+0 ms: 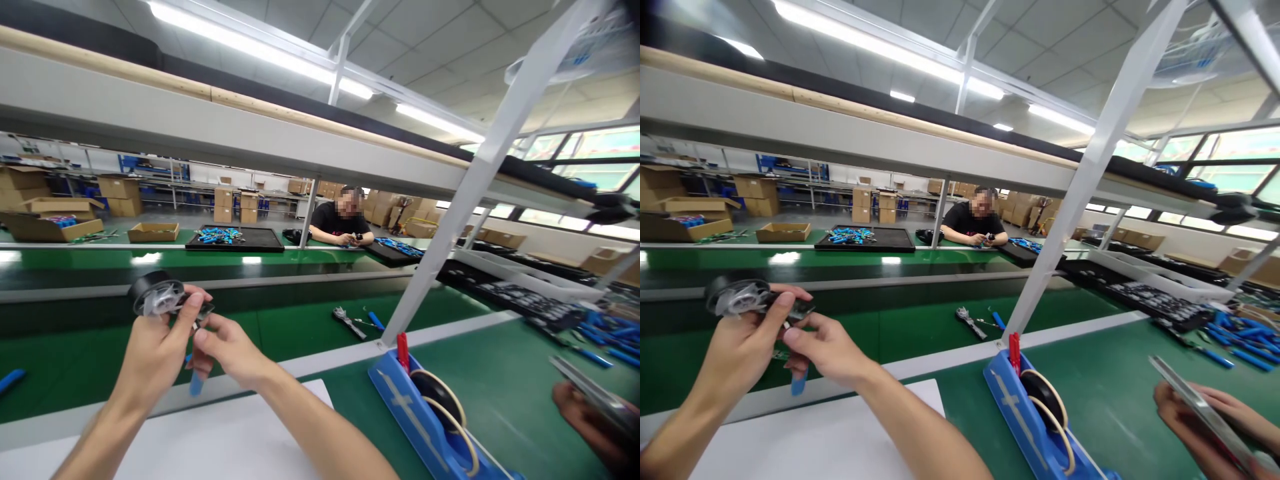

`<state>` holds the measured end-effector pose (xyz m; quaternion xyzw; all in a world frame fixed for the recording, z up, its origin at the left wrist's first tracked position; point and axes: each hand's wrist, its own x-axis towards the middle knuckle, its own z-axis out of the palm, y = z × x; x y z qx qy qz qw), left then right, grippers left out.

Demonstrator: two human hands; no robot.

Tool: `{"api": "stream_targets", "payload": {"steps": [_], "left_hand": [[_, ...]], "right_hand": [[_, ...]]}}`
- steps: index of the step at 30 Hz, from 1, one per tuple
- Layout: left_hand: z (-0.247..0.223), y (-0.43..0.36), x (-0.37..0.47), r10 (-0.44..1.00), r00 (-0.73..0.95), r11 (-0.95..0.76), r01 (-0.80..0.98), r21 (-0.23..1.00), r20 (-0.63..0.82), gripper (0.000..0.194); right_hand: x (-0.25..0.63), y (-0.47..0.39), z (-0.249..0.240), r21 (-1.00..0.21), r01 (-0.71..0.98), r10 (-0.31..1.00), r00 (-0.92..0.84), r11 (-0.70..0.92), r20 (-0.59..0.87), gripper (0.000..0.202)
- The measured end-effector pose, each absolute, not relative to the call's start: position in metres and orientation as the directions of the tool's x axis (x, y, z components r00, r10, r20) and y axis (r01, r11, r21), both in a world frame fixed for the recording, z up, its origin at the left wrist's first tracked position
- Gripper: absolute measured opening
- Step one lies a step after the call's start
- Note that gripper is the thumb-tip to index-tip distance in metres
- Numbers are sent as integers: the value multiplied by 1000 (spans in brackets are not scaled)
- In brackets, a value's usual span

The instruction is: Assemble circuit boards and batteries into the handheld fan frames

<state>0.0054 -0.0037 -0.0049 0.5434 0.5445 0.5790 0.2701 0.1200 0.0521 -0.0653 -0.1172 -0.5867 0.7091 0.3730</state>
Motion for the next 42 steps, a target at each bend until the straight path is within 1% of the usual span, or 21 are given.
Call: {"api": "stream_targets", "payload": {"steps": [1, 3, 5, 8, 10, 12, 16, 19, 22, 26, 28, 30, 34, 38, 42], "left_hand": [[-6, -1, 1, 879, -283, -288, 325, 901, 383, 49], [-8, 5, -6, 826, -309, -323, 426, 845, 471, 46], [-12, 10, -9, 806, -310, -324, 482, 814, 504, 43], [-18, 15, -10, 823, -313, -294, 480, 827, 475, 41], [-21, 17, -9, 847, -314, -254, 470, 846, 429, 41], [-23, 17, -7, 875, -287, -236, 449, 862, 390, 41], [-25, 17, -3, 917, -208, -246, 375, 894, 340, 41], [-26, 19, -1, 928, -169, -269, 312, 911, 332, 41], [-24, 20, 1, 942, -147, -271, 203, 941, 303, 43], [-16, 19, 2, 982, -90, -168, -29, 985, 165, 38], [-12, 17, 2, 995, -32, -96, -149, 984, 92, 34], [-11, 16, 2, 998, 15, -51, -233, 971, 56, 32], [-15, 16, 4, 996, 30, -65, -321, 945, 79, 33], [-19, 17, 7, 992, -16, -121, -359, 925, 123, 33], [-18, 15, 10, 993, -25, -112, -399, 910, 112, 35]], "right_hand": [[118, 50, -66, -914, -405, 701, -644, 26, 306, 54], [117, 46, -64, -915, -390, 733, -591, 104, 336, 55], [120, 44, -61, -924, -352, 751, -568, 146, 335, 54], [129, 44, -53, -925, -304, 781, -511, 226, 359, 43], [136, 46, -48, -918, -247, 790, -470, 310, 393, 36], [143, 47, -42, -917, -175, 797, -454, 358, 398, 31], [150, 47, -36, -924, -91, 808, -458, 372, 371, 24], [151, 47, -36, -923, -73, 814, -448, 379, 370, 19], [151, 48, -36, -916, -72, 827, -407, 395, 389, 19], [152, 49, -37, -911, -78, 851, -333, 405, 407, 21], [153, 50, -37, -912, -65, 864, -300, 405, 405, 21], [154, 50, -36, -915, -49, 877, -269, 400, 397, 21], [157, 51, -33, -913, -37, 881, -250, 405, 401, 21], [158, 52, -34, -906, -48, 865, -279, 420, 416, 23], [158, 53, -37, -914, -39, 873, -284, 404, 398, 22]]}}
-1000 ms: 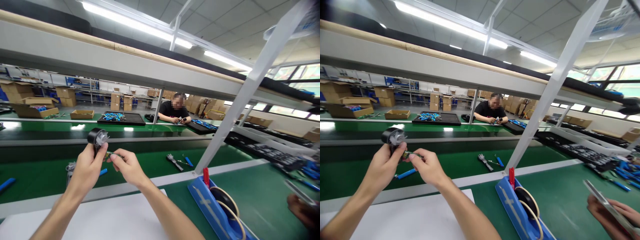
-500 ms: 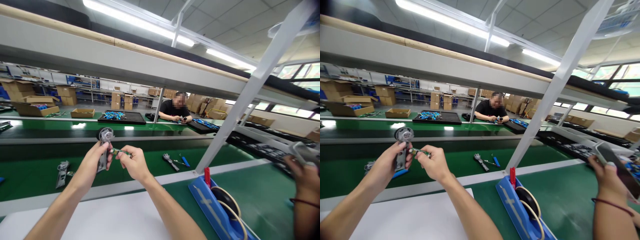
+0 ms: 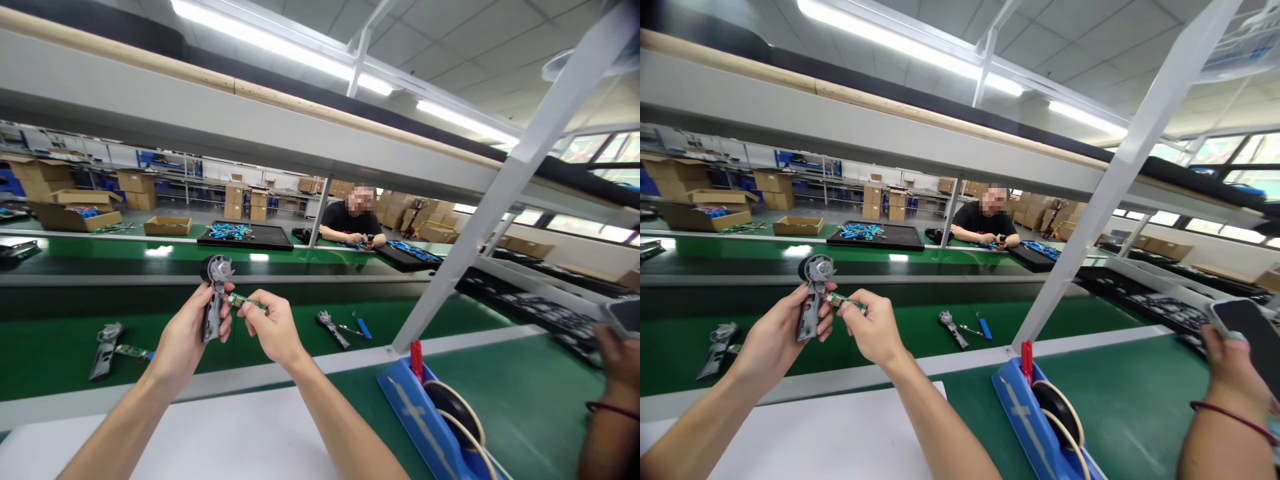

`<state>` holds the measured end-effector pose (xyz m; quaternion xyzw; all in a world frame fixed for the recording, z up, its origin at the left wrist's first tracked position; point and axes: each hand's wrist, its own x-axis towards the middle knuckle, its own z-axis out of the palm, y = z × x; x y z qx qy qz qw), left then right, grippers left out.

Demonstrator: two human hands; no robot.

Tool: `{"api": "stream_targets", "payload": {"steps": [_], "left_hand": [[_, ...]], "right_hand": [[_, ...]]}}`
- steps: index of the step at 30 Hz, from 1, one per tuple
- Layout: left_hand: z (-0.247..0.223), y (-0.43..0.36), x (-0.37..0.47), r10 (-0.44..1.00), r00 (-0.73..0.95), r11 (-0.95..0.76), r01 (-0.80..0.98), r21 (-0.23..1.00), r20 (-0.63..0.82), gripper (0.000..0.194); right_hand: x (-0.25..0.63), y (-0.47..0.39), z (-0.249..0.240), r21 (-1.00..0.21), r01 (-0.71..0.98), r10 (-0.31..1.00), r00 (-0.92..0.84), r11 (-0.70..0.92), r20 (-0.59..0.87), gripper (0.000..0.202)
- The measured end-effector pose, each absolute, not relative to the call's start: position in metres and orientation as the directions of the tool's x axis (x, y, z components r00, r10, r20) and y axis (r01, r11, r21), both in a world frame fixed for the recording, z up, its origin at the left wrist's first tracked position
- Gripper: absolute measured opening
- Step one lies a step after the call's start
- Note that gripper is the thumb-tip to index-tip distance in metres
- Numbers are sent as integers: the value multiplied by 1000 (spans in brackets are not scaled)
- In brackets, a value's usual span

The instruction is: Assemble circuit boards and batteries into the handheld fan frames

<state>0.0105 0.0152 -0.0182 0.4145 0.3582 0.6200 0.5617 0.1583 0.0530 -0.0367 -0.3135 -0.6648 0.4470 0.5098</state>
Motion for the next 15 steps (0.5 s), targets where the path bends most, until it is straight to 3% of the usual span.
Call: {"api": "stream_targets", "payload": {"steps": [15], "left_hand": [[-22, 21, 9, 988, 67, -98, -438, 894, 140, 54]], "right_hand": [[159, 58, -36, -917, -88, 883, -247, 390, 399, 20]]}}
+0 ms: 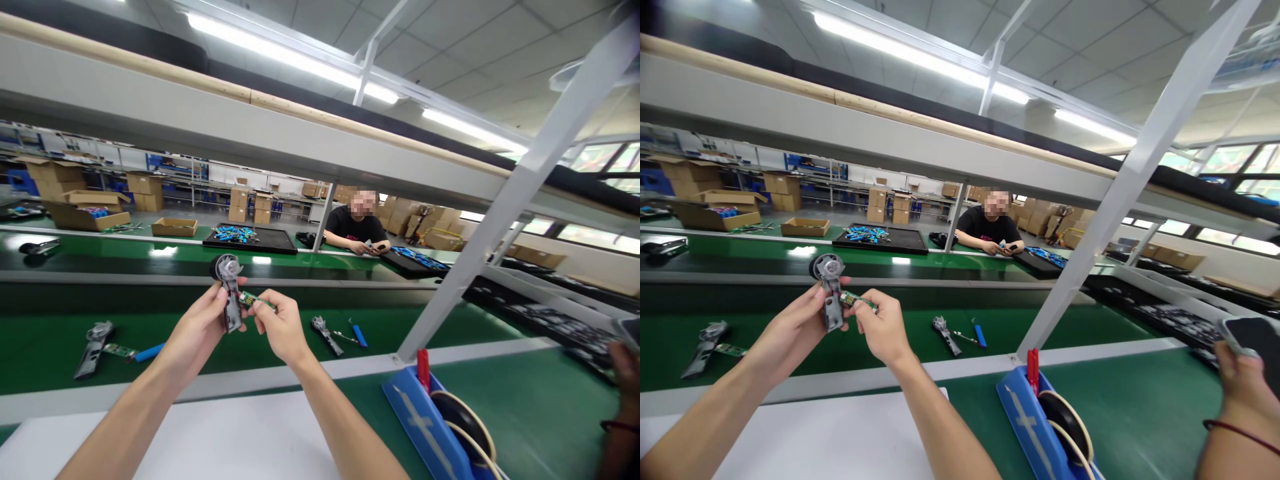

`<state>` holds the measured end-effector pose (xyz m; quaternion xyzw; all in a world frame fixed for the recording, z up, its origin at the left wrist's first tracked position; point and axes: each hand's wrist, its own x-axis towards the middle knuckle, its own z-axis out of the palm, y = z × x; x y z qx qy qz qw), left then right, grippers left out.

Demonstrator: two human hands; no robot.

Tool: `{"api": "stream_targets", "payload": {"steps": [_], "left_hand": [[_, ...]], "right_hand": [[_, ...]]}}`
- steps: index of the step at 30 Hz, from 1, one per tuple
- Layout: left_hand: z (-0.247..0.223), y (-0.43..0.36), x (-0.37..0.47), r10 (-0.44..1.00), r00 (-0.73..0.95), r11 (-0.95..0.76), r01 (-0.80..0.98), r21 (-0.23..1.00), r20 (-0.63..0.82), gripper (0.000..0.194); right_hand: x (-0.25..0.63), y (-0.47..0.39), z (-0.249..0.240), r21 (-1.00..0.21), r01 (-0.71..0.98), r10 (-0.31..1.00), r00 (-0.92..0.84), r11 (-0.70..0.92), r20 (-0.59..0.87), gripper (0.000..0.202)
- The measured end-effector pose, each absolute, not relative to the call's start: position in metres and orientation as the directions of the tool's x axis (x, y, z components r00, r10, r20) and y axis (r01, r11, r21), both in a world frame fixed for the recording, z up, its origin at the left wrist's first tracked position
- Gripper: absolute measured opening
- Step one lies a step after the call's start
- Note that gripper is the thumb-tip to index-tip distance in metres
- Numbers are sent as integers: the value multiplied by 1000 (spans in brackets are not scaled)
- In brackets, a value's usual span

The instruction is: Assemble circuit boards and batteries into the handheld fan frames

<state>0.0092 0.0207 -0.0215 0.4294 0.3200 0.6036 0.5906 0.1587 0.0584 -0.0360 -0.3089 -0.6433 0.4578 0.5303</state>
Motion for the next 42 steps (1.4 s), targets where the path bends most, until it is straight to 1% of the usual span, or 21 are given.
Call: {"api": "stream_targets", "payload": {"steps": [10, 16, 27, 32, 38, 42], "left_hand": [[-21, 21, 4, 981, 97, -111, -418, 902, 166, 51], [-21, 20, 1, 980, 118, -100, -391, 915, 158, 52], [-22, 21, -2, 983, 105, -100, -383, 918, 151, 51], [-22, 22, -2, 985, 108, -88, -365, 927, 136, 51], [-24, 23, -2, 982, 137, -74, -343, 937, 128, 53], [-24, 22, -3, 983, 135, -72, -330, 941, 122, 52]], "right_hand": [[159, 61, -37, -908, -69, 880, -224, 414, 418, 20], [158, 61, -37, -914, -101, 875, -265, 393, 406, 21], [161, 61, -39, -929, -102, 865, -339, 356, 369, 21], [162, 61, -37, -929, -89, 866, -340, 358, 366, 21], [162, 61, -37, -917, -93, 849, -350, 388, 395, 20], [161, 59, -36, -924, -84, 864, -331, 373, 379, 20]]}}
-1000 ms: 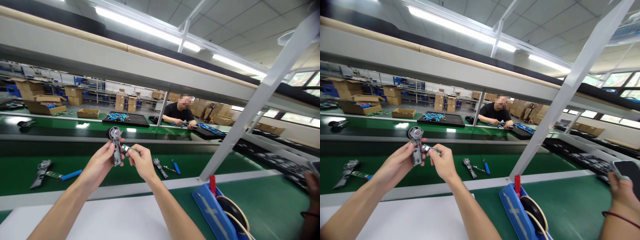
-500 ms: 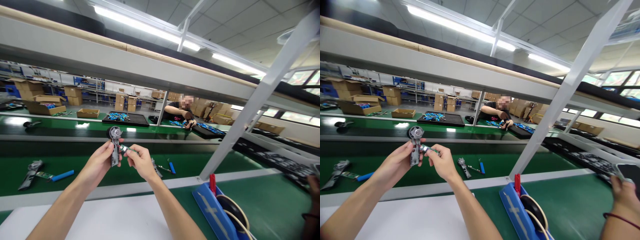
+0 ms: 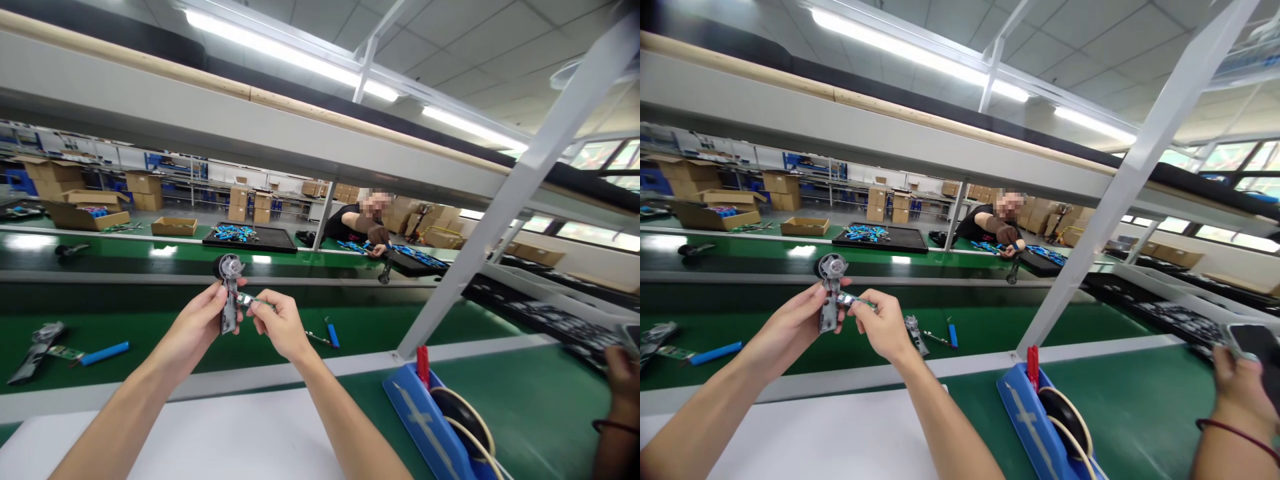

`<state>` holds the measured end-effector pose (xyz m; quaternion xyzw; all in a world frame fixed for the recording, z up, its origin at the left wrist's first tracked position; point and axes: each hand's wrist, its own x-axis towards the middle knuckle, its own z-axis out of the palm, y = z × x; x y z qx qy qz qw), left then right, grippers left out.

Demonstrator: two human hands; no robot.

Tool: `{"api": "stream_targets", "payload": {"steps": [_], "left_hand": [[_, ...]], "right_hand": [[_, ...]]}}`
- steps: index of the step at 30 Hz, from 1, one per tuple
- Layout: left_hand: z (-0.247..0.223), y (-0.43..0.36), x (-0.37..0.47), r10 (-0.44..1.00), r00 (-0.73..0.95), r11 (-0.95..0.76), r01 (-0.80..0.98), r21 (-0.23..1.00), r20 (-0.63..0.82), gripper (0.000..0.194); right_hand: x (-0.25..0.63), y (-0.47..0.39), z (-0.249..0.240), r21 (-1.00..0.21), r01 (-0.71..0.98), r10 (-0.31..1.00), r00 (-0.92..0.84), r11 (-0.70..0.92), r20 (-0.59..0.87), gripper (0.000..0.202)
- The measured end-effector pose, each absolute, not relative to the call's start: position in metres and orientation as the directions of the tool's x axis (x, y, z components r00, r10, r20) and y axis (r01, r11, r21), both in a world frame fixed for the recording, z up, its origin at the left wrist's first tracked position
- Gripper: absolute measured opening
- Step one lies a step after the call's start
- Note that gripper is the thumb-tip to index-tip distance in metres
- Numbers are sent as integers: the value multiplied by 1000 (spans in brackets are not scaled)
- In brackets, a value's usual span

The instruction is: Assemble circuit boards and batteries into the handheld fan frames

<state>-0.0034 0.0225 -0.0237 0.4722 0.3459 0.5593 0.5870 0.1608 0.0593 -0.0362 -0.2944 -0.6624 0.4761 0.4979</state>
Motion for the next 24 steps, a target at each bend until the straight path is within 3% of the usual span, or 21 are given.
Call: {"api": "stream_targets", "payload": {"steps": [24], "left_hand": [[-19, 18, -3, 983, 140, -72, -309, 948, 120, 51]], "right_hand": [[160, 60, -37, -927, -90, 869, -328, 363, 372, 24]]}}
